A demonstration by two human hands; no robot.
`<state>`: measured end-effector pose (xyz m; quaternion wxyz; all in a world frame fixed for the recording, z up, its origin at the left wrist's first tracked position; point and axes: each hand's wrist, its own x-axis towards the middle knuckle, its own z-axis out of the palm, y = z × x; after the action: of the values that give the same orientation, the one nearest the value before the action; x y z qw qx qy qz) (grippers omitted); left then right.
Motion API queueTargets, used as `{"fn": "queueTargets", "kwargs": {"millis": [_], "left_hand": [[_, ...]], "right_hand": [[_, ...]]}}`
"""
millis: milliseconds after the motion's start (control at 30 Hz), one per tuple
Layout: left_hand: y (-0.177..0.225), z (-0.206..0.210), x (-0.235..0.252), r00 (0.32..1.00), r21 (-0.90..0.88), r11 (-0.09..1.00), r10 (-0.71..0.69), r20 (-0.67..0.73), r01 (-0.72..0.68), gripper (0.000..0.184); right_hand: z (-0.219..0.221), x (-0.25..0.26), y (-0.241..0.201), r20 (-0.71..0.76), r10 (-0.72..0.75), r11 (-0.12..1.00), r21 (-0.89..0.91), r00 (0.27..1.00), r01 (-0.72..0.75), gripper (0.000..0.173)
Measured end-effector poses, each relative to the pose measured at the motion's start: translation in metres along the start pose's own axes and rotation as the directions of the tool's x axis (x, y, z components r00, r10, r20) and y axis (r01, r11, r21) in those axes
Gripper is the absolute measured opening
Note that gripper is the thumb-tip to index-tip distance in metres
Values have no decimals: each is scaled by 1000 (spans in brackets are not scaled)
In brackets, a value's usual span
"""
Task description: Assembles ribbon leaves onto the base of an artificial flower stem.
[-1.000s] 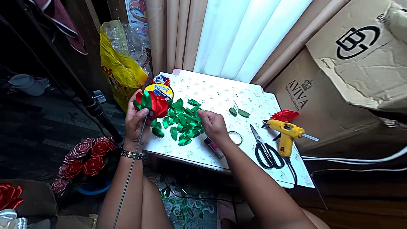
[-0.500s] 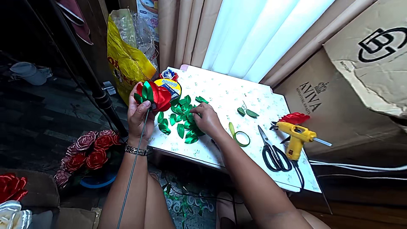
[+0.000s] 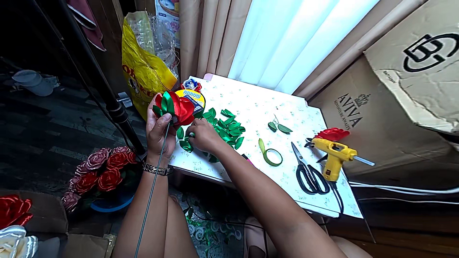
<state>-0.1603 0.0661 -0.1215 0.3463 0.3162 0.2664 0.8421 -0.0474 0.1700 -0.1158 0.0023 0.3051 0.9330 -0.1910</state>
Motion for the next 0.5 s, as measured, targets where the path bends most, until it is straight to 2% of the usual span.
{"fn": "queueTargets", "kwargs": {"millis": [133,267,400,500], "left_hand": [[1,1,-1,1000,9,1000,-2,-1,2,61],[0,4,-1,1000,21,1000,-2,-7,3,63],[1,5,-1,1000,22,1000,-12,-13,12,64],[0,4,-1,1000,25,1000,-10,-4,10,64]], "right_hand": [[-12,-7,8,2,69,998,-2,998,-69,16],[-22,-8,13,-79,59,998,41,995,-56,18],[-33,-8,16,-137,132,988,92,982,-120,20],[-27,-8,27,-164,79,992,106,983,-62,20]]}}
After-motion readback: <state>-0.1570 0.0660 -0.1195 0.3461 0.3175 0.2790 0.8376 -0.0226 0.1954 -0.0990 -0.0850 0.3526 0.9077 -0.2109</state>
